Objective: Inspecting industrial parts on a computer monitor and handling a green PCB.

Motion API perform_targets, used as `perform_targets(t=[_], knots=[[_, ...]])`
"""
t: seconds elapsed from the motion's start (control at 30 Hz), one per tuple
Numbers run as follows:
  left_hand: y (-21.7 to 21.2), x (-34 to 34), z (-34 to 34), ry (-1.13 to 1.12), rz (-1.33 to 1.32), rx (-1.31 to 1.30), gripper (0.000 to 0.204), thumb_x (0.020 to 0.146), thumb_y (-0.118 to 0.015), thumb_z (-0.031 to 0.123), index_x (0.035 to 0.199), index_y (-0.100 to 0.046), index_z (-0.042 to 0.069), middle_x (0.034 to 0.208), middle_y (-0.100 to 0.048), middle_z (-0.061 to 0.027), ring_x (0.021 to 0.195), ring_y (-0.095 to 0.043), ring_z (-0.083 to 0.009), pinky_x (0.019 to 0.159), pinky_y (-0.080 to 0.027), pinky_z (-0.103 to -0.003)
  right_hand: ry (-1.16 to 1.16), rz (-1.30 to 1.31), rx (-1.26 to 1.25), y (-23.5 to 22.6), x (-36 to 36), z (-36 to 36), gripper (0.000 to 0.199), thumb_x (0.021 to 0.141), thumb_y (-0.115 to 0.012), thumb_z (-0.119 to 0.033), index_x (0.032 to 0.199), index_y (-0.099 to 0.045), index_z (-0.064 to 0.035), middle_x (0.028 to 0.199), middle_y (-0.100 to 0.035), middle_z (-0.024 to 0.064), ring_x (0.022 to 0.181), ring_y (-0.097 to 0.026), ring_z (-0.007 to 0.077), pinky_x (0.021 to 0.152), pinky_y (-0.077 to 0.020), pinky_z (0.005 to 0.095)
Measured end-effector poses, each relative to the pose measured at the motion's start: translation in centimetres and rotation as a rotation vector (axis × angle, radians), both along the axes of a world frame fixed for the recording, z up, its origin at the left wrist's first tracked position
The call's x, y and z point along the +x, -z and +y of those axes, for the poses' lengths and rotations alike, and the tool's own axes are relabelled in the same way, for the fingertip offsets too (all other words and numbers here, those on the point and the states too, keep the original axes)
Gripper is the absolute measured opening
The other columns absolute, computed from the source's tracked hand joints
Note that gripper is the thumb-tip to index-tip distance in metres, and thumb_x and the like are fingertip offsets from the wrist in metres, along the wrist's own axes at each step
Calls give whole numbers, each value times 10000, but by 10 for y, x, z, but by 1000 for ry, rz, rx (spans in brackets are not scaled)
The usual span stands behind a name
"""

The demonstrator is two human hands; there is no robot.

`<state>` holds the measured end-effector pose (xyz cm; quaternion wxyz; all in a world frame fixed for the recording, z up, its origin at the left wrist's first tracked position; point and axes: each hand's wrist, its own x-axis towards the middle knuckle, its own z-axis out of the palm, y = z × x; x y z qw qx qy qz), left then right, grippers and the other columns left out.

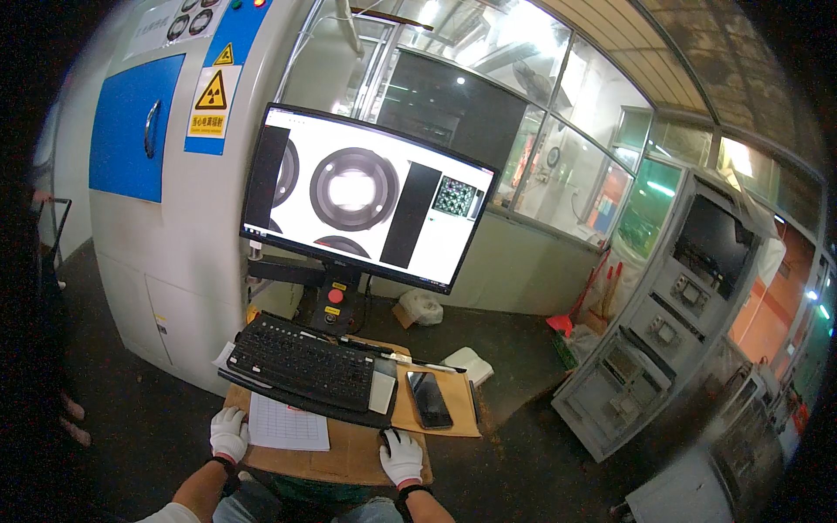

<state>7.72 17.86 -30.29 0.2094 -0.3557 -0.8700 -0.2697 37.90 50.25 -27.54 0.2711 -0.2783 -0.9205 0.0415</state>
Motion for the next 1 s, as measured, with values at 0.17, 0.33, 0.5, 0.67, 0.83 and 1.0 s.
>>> perform_targets(t=[0.17, 0.33, 0.5, 0.67, 0.83, 1.0], knots=[[-1, -1, 1, 7, -9, 3, 312, 826, -691, 191, 1118, -694, 81, 1243, -667, -128, 1240, -574, -358, 1089, -422, -501, -13, 39, 78, 4, -1, 4, 475, 882, -703, -320, 1325, -645, -158, 1220, -654, 168, 1018, -642, 412, 892, -535, 521], [1, -1, 1, -5, -10, -6, 310, 824, -684, 183, 1117, -694, 82, 1253, -666, -132, 1245, -571, -362, 1094, -421, -502, 1, 26, 60, 4, -1, 2, 483, 880, -704, -322, 1330, -643, -157, 1237, -647, 164, 1014, -641, 407, 890, -535, 520], [7, -4, 0, -9, 14, -18, 311, 823, -682, 179, 1118, -692, 83, 1254, -666, -130, 1247, -570, -361, 1100, -419, -500, 34, -7, -10, 1, 0, -1, 471, 878, -704, -328, 1310, -651, -149, 1247, -657, 175, 1086, -622, 420, 965, -498, 522], [6, -3, 0, -13, 5, -34, 317, 820, -687, 178, 1124, -690, 87, 1254, -666, -126, 1248, -569, -356, 1097, -422, -496, 8, 29, 56, 3, 0, 1, 497, 882, -696, -317, 1348, -628, -159, 1241, -645, 159, 1020, -643, 400, 892, -536, 520], [9, -6, 0, -14, 14, -35, 317, 813, -693, 178, 1117, -690, 88, 1242, -667, -122, 1238, -572, -352, 1089, -426, -495, 5, 38, 59, 3, 0, 1, 497, 878, -695, -309, 1347, -629, -159, 1245, -648, 159, 1024, -647, 402, 890, -536, 521], [11, -6, 0, -17, 33, -29, 315, 812, -694, 179, 1113, -690, 88, 1235, -668, -120, 1231, -575, -352, 1085, -429, -495, 8, 41, 57, 1, 0, -1, 492, 874, -695, -303, 1341, -632, -159, 1241, -653, 158, 1019, -651, 405, 885, -537, 522]])
